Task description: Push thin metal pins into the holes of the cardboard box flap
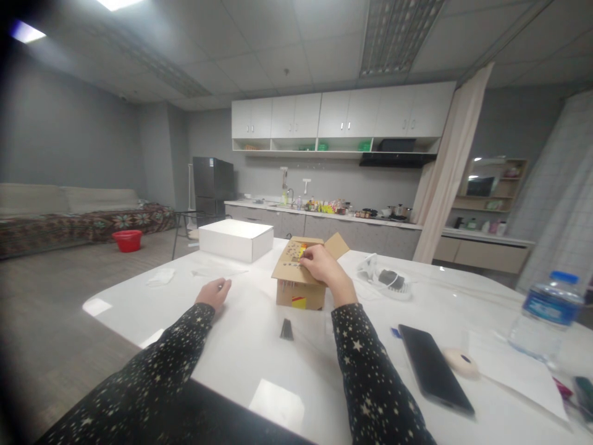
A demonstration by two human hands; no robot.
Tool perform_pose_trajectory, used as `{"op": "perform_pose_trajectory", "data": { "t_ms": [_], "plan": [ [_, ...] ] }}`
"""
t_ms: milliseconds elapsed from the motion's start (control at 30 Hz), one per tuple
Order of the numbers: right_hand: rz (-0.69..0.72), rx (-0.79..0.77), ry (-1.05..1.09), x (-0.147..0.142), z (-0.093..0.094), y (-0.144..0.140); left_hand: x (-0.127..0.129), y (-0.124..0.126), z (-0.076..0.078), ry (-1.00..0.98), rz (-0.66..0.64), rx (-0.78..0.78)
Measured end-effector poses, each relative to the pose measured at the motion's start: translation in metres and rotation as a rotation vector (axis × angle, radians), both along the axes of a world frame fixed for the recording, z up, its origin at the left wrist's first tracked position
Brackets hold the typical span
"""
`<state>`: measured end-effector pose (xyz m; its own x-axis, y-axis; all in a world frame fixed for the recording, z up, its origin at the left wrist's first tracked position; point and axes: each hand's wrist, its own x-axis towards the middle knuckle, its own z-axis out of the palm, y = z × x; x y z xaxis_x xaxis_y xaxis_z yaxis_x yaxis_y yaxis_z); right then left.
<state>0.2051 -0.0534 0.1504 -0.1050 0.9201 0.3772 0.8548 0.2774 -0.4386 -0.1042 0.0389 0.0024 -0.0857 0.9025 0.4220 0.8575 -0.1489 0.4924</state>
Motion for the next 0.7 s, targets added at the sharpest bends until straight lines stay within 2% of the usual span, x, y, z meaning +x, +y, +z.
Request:
{"op": "perform_pose_trajectory", "data": {
  "t_ms": [333,567,700],
  "plan": [
    [0.002,0.043,-0.032,-0.001,-0.008,0.008,-0.001,0.001,-0.002,-0.022,-0.012,0.007],
    [-0.012,0.102,0.063,0.002,-0.012,0.016,0.000,0.001,-0.002,-0.028,-0.019,-0.002],
    [0.039,0.133,0.107,0.003,-0.015,0.017,-0.001,0.003,-0.004,-0.025,-0.015,0.012]
  ]
}}
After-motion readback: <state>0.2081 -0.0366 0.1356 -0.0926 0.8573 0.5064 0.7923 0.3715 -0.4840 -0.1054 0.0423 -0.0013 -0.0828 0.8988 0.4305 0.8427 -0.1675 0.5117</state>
